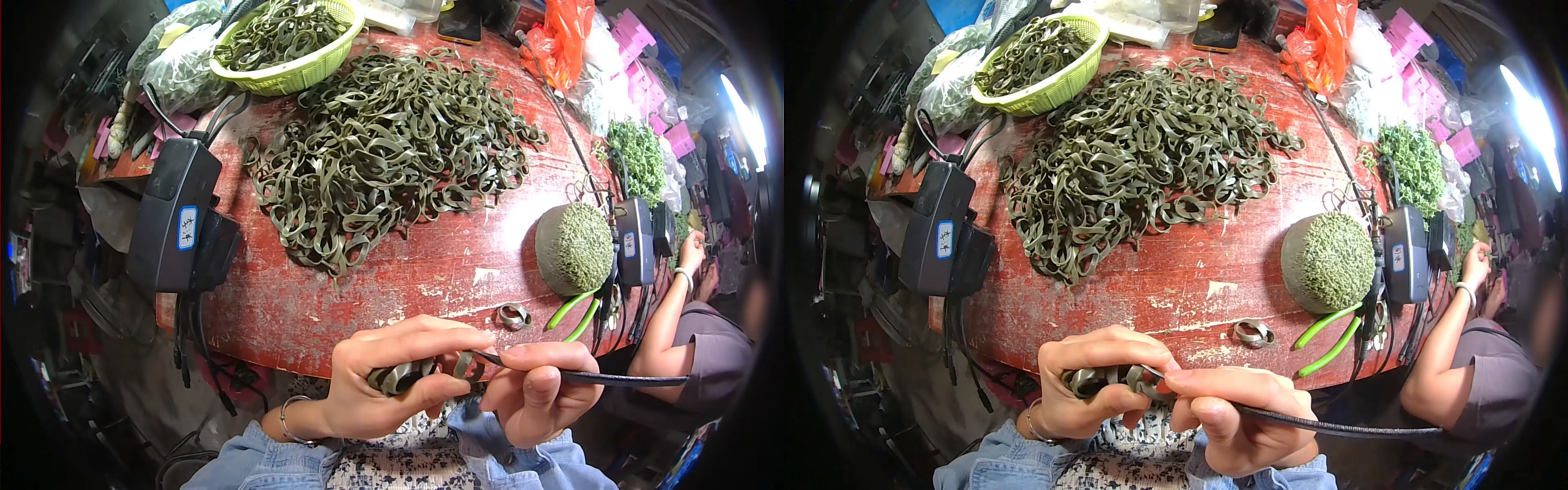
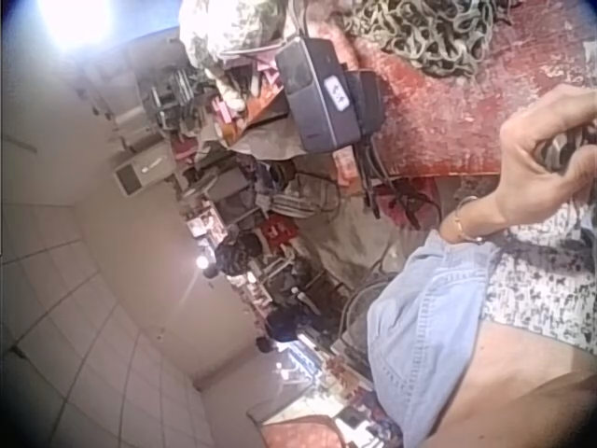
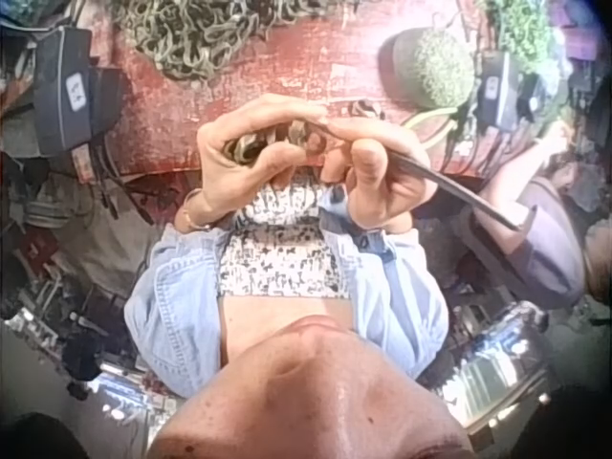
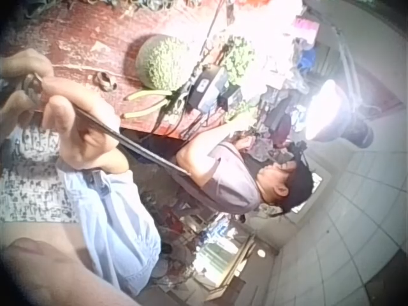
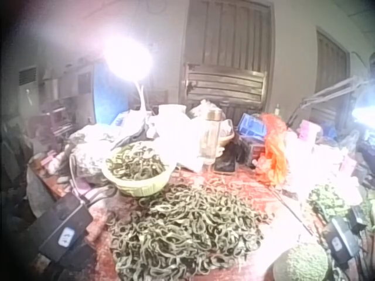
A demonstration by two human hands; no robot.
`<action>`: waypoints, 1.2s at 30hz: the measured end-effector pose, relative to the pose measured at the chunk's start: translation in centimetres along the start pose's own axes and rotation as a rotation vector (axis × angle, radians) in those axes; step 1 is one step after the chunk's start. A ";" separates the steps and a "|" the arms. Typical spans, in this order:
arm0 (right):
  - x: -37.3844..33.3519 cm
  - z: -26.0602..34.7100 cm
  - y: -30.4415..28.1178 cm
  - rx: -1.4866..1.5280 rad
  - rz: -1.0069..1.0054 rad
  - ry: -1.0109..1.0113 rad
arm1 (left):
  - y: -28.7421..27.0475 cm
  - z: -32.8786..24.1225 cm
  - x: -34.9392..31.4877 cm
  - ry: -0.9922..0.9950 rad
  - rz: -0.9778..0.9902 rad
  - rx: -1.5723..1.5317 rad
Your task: The recorder uses a specialized crafting tool to attach artificial green leaves onto a rounded base to create a decorative item.
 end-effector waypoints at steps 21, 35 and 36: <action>-0.2 -0.5 0.0 0.188 -0.070 0.016 | 0.1 -0.4 0.1 0.164 0.031 0.101; -0.8 -0.3 -0.7 -0.102 -0.120 -0.184 | 0.2 -0.3 0.2 0.004 0.033 0.134; -0.8 -0.2 -0.8 -0.100 -0.118 -0.184 | 0.2 -0.1 0.2 0.004 0.031 0.135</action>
Point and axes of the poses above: each hand's wrist, its own x-axis towards the middle knuckle, its own y-axis out of the palm, z = x × y, the point moved 6 cm from there along x, towards the middle knuckle, and after that the axes turned 8 degrees about z, right-handed, at the moved point
